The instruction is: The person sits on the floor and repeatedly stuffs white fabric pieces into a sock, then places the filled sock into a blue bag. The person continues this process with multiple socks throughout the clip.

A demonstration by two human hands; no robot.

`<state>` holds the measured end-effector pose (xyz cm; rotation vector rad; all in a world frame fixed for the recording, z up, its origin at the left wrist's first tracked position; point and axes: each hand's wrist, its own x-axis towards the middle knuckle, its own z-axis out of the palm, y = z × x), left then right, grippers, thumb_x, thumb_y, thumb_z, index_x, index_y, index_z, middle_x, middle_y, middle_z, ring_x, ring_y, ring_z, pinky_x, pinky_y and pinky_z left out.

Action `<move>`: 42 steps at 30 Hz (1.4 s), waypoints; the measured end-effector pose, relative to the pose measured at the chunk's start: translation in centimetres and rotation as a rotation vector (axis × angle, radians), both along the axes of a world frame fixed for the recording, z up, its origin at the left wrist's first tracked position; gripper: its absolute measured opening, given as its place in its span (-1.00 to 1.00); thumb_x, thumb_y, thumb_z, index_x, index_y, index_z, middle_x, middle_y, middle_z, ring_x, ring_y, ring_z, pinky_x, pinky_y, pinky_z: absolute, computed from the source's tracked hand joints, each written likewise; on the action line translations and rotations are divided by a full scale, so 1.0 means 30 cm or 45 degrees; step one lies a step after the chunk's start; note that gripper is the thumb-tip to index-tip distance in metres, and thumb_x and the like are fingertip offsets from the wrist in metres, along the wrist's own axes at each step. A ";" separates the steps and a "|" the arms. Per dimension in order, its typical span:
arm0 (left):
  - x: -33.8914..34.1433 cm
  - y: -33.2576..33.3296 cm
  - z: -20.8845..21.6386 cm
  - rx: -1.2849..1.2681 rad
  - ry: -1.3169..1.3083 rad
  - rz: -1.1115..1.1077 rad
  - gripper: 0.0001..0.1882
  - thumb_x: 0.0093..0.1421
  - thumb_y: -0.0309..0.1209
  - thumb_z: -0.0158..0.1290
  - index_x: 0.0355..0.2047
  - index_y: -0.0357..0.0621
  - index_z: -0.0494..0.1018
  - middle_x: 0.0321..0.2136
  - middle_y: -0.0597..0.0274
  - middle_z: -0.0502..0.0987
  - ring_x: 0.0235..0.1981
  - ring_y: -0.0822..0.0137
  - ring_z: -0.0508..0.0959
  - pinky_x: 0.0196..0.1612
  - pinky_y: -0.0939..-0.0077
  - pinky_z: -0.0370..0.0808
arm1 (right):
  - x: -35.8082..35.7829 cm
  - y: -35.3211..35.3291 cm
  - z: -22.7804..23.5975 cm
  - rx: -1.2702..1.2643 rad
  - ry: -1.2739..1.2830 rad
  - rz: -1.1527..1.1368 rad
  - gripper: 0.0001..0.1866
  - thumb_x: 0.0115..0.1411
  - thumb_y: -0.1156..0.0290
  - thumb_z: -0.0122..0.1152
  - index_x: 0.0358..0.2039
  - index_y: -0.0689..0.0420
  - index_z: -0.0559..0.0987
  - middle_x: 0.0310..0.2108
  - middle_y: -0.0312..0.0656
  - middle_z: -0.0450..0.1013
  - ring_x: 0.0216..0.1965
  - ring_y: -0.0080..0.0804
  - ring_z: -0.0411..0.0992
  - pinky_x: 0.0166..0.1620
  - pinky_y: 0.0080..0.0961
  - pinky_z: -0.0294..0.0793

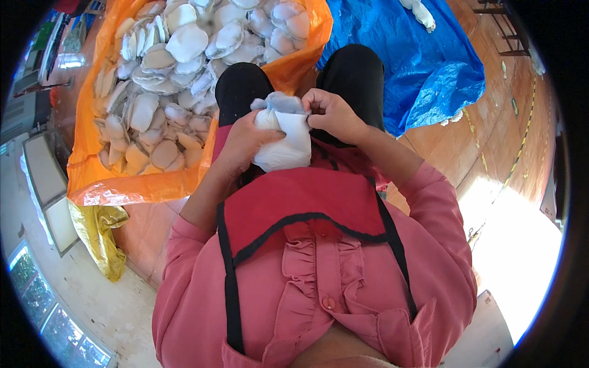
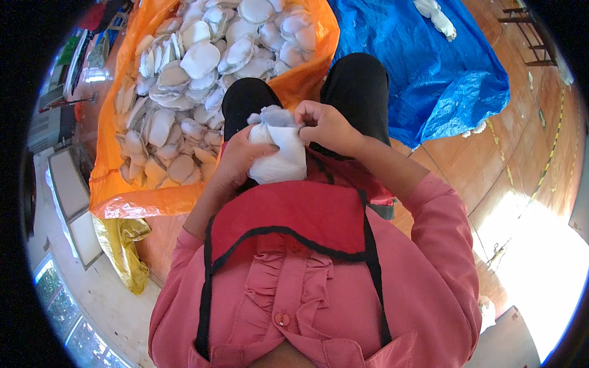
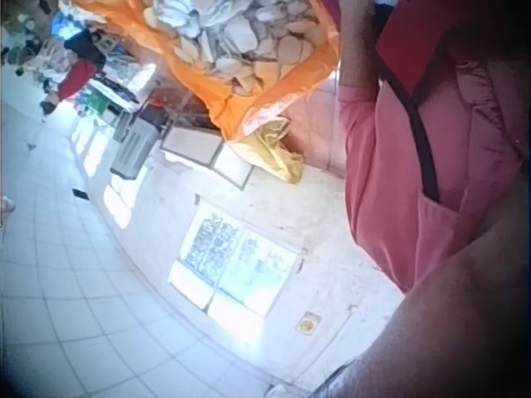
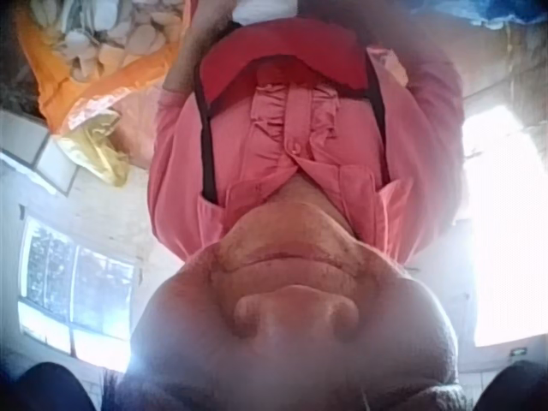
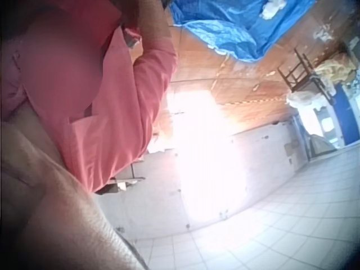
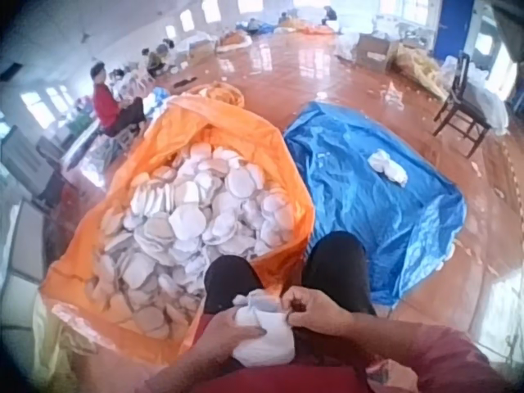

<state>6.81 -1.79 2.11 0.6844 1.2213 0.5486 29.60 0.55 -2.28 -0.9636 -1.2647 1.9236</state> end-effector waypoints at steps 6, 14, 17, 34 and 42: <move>-0.024 0.009 0.040 -0.097 -0.090 -0.110 -0.58 -0.05 -0.56 0.23 -0.12 -0.32 0.47 -0.29 0.17 0.58 -0.33 0.33 0.59 -0.19 0.45 0.53 | 0.067 -0.013 0.070 -0.199 -0.034 0.368 -0.69 -0.03 0.69 0.04 -0.24 0.12 0.40 -0.37 -0.40 0.36 -0.33 -0.68 0.33 -0.27 -0.68 0.34; -0.010 0.009 -0.035 0.639 0.652 -0.492 -0.56 -0.07 -0.14 0.29 -0.25 -0.17 0.55 -0.34 0.04 0.61 -0.27 0.12 0.60 -0.16 0.28 0.49 | 0.046 0.061 0.041 0.596 -0.469 0.568 -0.80 0.18 0.36 0.14 -0.23 0.17 0.54 -0.29 -0.11 0.50 -0.19 -0.30 0.47 -0.08 -0.34 0.43; 0.015 0.026 -0.013 0.540 0.619 -0.467 -0.55 -0.10 -0.21 0.31 -0.24 -0.21 0.54 -0.35 0.02 0.61 -0.30 0.13 0.62 -0.20 0.32 0.51 | 0.053 0.058 -0.037 0.634 -0.335 0.628 -0.82 0.09 0.49 0.12 -0.27 0.21 0.56 -0.26 -0.11 0.49 -0.15 -0.29 0.47 -0.04 -0.40 0.41; 0.069 0.032 0.076 0.881 1.104 -0.760 -0.27 -0.06 0.06 0.25 -0.07 -0.26 0.36 -0.16 -0.09 0.45 -0.12 -0.06 0.53 -0.10 0.15 0.49 | 0.031 0.026 -0.004 0.645 -0.541 0.310 -0.74 0.07 0.33 0.26 -0.30 0.24 0.57 -0.37 -0.05 0.43 -0.29 -0.22 0.43 -0.18 -0.41 0.41; 0.146 0.047 0.135 0.830 1.252 -0.817 -0.17 -0.06 0.22 0.20 -0.15 -0.39 0.36 -0.43 -0.16 0.56 -0.33 -0.06 0.61 -0.27 0.13 0.54 | 0.063 0.097 -0.041 0.863 -0.461 0.553 -0.81 0.02 0.44 0.17 -0.34 0.21 0.57 -0.34 -0.02 0.44 -0.24 -0.15 0.43 -0.18 -0.32 0.42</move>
